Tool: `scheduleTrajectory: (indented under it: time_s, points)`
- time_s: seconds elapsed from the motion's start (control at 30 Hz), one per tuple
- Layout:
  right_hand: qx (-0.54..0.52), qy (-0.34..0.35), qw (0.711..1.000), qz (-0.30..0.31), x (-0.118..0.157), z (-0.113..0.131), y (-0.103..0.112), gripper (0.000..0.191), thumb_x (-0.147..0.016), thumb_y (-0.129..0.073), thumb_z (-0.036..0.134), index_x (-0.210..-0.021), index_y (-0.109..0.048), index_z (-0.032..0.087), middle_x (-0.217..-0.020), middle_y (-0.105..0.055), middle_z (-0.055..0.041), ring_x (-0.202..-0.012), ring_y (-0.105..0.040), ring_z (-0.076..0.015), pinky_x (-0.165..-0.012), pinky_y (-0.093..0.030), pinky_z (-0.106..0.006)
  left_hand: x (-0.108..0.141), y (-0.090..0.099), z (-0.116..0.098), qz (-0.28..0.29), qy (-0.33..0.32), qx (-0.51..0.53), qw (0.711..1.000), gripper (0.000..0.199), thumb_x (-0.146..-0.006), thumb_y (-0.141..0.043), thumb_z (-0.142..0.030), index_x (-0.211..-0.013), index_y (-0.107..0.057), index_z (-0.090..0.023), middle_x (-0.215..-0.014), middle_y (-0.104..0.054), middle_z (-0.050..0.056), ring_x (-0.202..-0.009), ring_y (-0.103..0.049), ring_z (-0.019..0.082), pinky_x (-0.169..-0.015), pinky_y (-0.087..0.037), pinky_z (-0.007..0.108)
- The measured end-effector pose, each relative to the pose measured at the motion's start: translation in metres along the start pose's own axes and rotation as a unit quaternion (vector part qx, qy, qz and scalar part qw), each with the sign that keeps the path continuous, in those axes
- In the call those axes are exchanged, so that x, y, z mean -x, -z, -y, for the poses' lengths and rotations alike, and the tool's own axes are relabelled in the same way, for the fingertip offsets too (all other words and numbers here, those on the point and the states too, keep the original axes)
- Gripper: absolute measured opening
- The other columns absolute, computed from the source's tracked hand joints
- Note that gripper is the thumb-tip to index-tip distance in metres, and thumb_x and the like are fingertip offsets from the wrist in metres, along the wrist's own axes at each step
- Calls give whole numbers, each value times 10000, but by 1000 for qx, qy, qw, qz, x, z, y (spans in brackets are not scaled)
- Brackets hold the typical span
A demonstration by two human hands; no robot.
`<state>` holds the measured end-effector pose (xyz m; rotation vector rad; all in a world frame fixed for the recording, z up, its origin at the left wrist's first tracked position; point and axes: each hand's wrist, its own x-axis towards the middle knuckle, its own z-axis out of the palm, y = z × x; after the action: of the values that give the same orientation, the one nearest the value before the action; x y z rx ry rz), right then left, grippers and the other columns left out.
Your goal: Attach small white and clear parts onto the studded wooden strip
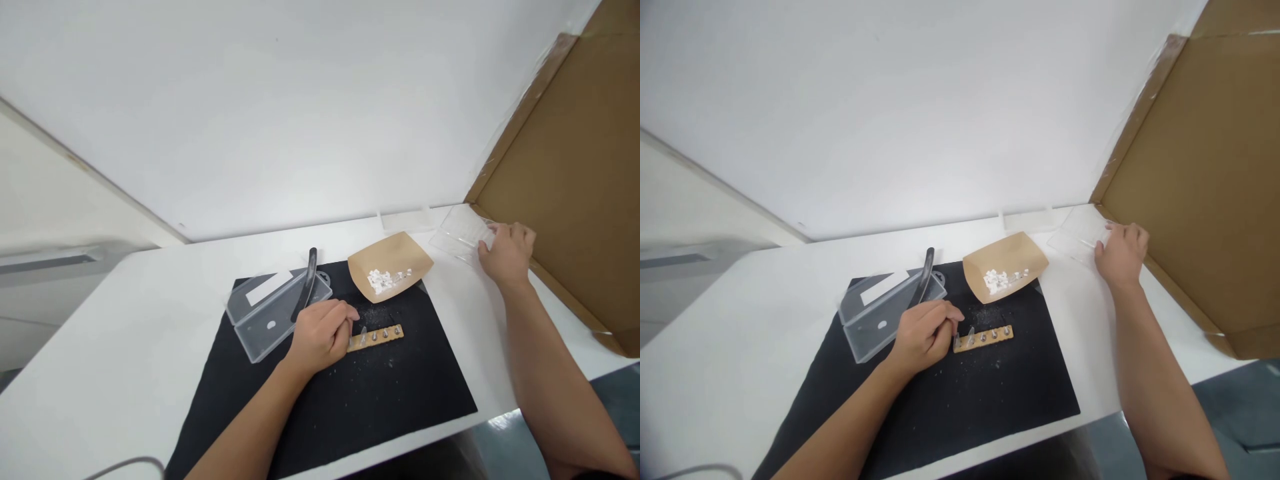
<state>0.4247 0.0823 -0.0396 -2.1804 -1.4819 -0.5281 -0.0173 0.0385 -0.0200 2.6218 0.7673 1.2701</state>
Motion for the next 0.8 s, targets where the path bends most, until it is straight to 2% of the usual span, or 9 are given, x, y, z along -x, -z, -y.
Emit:
scheduleTrajectory:
  time_s: [0.17,0.3,0.4,0.47,0.53,0.6,0.7,0.8]
  points:
    - [-65,-26,998,-8,-3,5,10,261,-906,-584,275,-1134,-676,190,-1078,-705,-140,-1215,-469,-362,-1003,-381,-519,1,-1,1,1,-6,-1,1000,257,-886,-467,32,-913,-608,-182,-677,-651,-9,-572,-565,115,-594,-458,238]
    - [-92,-47,994,-34,-3,13,27,164,-916,-586,269,-1021,-700,213,-1068,-741,-122,-1204,-510,-370,-1004,-369,-543,1,0,0,1,-8,-7,1000,247,-888,-475,27,-906,-606,-181,-685,-662,-6,-571,-570,115,-593,-460,239]
    - [-154,-51,984,-68,-3,20,39,139,-937,-614,285,-1021,-705,222,-1074,-746,-115,-1097,-610,-318,-1008,-425,-519,0,0,0,1,-4,-14,1000,240,-894,-477,20,-901,-607,-182,-692,-671,-5,-563,-567,112,-583,-452,238]
    - [-246,-59,962,-104,-2,27,45,145,-968,-611,307,-1056,-692,225,-1055,-745,-108,-985,-681,-265,-946,-507,-457,1,0,0,0,0,-16,1000,238,-897,-477,15,-898,-607,-185,-694,-671,-6,-562,-568,112,-580,-451,239]
    - [-355,-86,921,-134,-1,37,51,180,-996,-607,358,-1094,-673,223,-1033,-743,-92,-876,-734,-228,-810,-574,-393,1,0,1,-3,3,-14,1000,238,-898,-475,12,-901,-606,-187,-692,-667,-9,-571,-577,115,-584,-455,241]
    - [-444,-115,877,-140,2,51,56,246,-994,-636,432,-1108,-663,216,-1011,-744,-74,-809,-763,-214,-670,-588,-339,1,0,1,-7,6,-10,1000,244,-896,-470,14,-907,-604,-189,-673,-651,-18,-577,-581,118,-592,-464,243]
    - [-532,-110,833,-103,11,76,62,333,-943,-718,511,-1080,-674,211,-973,-755,-56,-796,-780,-203,-594,-586,-286,0,0,0,-15,13,-6,1000,250,-898,-459,13,-915,-607,-188,-653,-625,-25,-578,-573,119,-599,-472,245]
    - [-598,-107,794,-21,23,100,70,374,-881,-793,538,-1032,-687,212,-928,-764,-50,-794,-791,-207,-577,-601,-267,-2,1,-3,-24,25,-5,999,239,-907,-461,-8,-929,-622,-183,-680,-624,-10,-615,-584,129,-612,-482,254]
